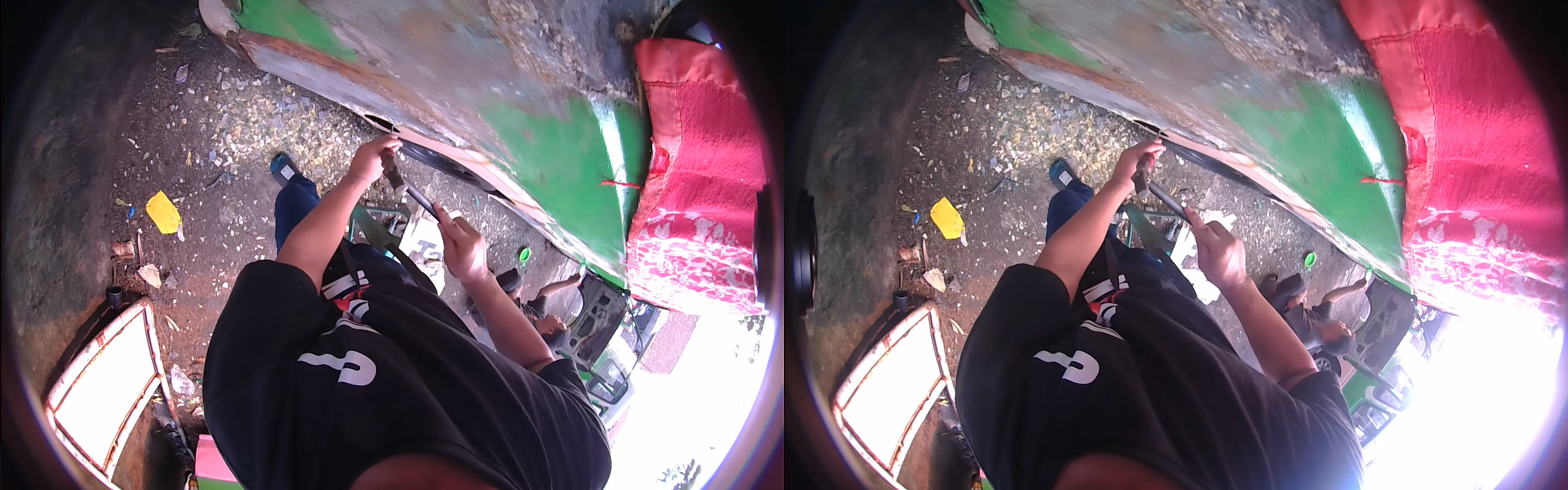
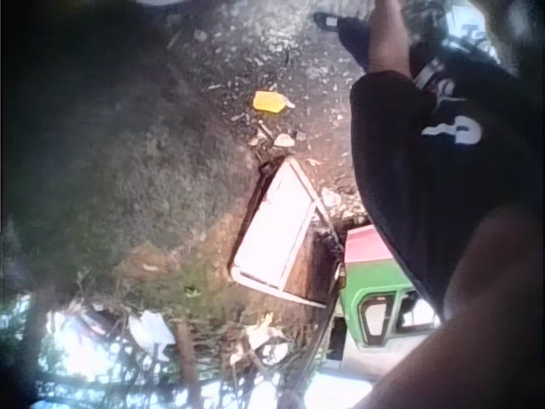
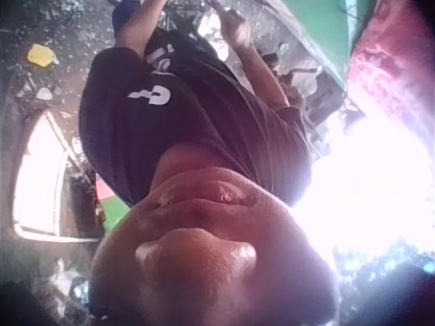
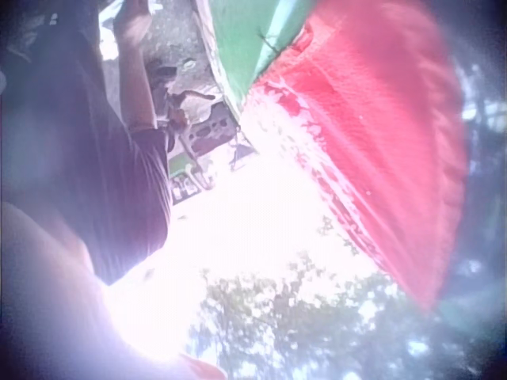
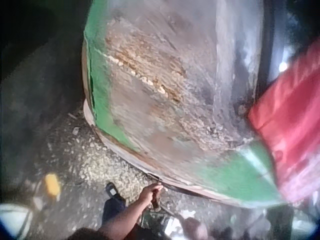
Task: The person uses a hammer and a metal punch to repeatedly strike a small area on the edge of a green metal vehicle panel. The camera is head-mounted and shakes significantly throughout the clip.
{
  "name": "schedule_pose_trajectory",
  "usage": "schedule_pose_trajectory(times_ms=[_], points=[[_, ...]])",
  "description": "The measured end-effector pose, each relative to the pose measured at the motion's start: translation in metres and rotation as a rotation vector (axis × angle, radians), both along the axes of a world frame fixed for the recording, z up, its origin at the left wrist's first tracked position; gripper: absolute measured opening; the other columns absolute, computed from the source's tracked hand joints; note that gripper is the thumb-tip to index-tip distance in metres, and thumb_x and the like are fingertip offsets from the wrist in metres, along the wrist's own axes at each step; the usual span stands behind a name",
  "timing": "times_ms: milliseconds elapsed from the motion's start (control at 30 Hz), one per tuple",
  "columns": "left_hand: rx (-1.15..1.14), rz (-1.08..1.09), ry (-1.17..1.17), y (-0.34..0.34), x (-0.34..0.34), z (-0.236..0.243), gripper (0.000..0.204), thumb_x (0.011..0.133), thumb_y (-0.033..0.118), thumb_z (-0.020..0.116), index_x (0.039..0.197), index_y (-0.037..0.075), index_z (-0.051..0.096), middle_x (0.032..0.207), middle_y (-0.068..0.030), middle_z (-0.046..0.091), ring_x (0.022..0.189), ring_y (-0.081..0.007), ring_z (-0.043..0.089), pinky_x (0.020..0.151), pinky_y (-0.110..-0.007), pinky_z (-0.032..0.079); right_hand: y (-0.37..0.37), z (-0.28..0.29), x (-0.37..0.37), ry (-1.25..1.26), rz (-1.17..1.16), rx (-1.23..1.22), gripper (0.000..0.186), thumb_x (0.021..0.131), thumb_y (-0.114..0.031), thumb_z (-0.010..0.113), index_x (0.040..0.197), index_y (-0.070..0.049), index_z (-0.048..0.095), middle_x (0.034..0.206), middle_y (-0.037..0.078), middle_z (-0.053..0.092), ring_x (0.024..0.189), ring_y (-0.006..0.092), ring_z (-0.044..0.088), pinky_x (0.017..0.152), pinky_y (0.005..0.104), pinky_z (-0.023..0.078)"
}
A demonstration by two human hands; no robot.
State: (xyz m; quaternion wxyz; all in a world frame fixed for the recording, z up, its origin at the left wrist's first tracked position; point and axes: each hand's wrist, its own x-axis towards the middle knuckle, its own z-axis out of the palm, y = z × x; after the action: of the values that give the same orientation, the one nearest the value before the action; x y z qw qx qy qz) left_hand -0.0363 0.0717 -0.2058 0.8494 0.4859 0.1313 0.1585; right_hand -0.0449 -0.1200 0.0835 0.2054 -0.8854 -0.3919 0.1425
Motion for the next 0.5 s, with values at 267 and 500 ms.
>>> schedule_pose_trajectory(times_ms=[267,500], points=[[0.468,-0.042,0.06,0.009,-0.018,0.038,0.04,0.082,-0.013,0.058,0.115,0.005,0.069,0.122,-0.0062,0.064,0.088,-0.0105,0.06,0.081,-0.024,0.05,-0.013,0.0,-0.007,0.124,-0.177,0.078,0.038,0.094,-0.003,0.061,0.131,-0.005,0.063,0.068,0.012,0.055,0.058,0.0185,0.053,0.059,0.0314,0.046],[0.554,0.114,-0.029,0.006,-0.009,0.039,0.03,0.084,-0.011,0.061,0.11,0.003,0.069,0.116,-0.0085,0.068,0.09,-0.0141,0.064,0.084,-0.026,0.051,-0.021,-0.003,-0.004,0.155,-0.214,0.067,0.037,0.095,-0.005,0.06,0.133,-0.005,0.062,0.068,0.011,0.054,0.06,0.0152,0.052,0.061,0.0288,0.046]])
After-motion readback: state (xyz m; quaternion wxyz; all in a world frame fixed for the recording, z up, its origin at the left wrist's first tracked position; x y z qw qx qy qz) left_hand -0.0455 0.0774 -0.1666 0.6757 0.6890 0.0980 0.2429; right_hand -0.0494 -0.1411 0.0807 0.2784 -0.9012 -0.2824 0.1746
